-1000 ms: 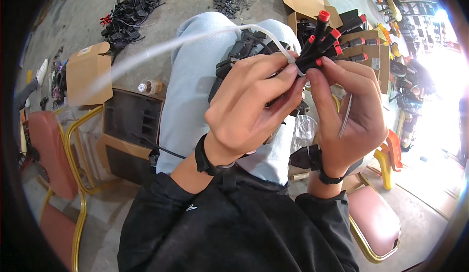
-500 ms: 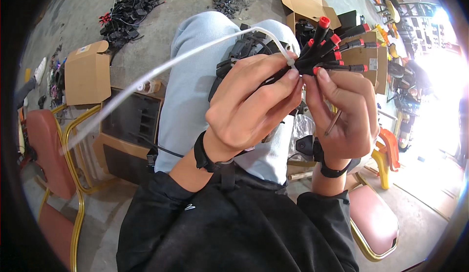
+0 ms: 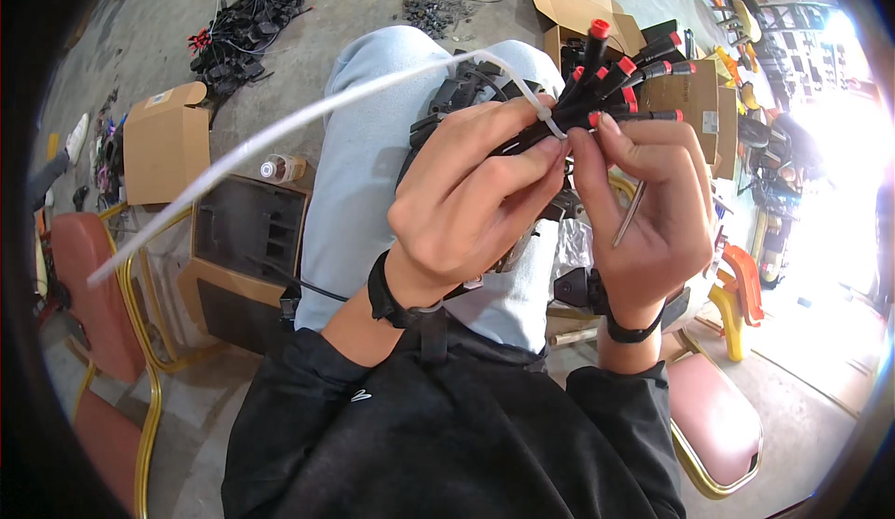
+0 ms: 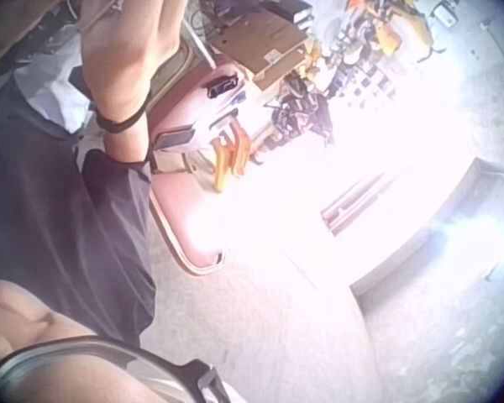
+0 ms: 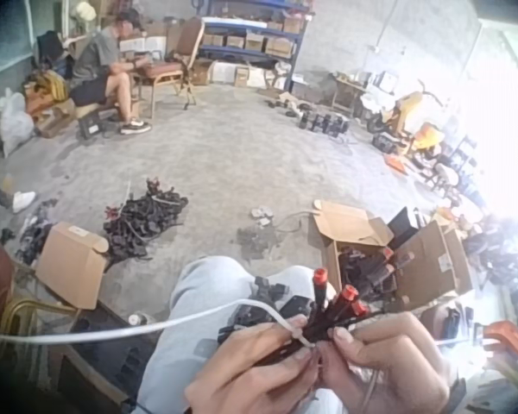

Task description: The person is assembling small electronic and mechanical parts, using tools like wire cutters and an Allen key, and organizing components with zip ties.

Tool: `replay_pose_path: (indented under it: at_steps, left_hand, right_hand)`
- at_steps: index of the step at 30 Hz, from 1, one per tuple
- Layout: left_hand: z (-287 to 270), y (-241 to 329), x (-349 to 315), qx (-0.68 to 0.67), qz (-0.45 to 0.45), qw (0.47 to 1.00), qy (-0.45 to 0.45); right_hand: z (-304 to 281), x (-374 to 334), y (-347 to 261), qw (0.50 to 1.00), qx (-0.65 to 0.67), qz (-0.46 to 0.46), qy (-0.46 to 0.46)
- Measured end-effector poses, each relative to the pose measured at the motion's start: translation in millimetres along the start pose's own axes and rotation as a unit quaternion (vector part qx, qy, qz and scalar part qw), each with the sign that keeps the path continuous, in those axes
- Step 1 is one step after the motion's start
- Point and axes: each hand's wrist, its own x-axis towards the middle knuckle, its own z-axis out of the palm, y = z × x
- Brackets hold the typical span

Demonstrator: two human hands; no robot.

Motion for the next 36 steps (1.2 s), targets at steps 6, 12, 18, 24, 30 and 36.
replay_pose_path:
  at_steps: [6,12,18,24,30,36]
  left_hand:
    - [-3,-2,1,-0.009,-0.009,1.000,-0.004]
    - [-4,5,-1,-0.035,-0.064,0.997,0.017]
    - [-3,1,-1,-0.164,-0.209,0.963,0.044]
    - [-5,4,0,-0.152,-0.252,0.955,0.044]
    - [-6,6,1,-0.112,-0.289,0.950,0.028]
    - [-7,13,3,-0.136,-0.326,0.935,0.005]
  right_hand:
    - [-2,4,4,0.998,0.049,0.025,-0.006]
    - [-6,0,0,0.990,0.134,0.039,-0.010]
    - [7,-56,-3,0.914,0.311,0.239,0.106]
    - [8,-70,1,0.929,0.269,0.247,0.068]
    - [3,-75,1,0.943,0.236,0.233,0.037]
    - [0,-81,1,0.947,0.237,0.219,0.014]
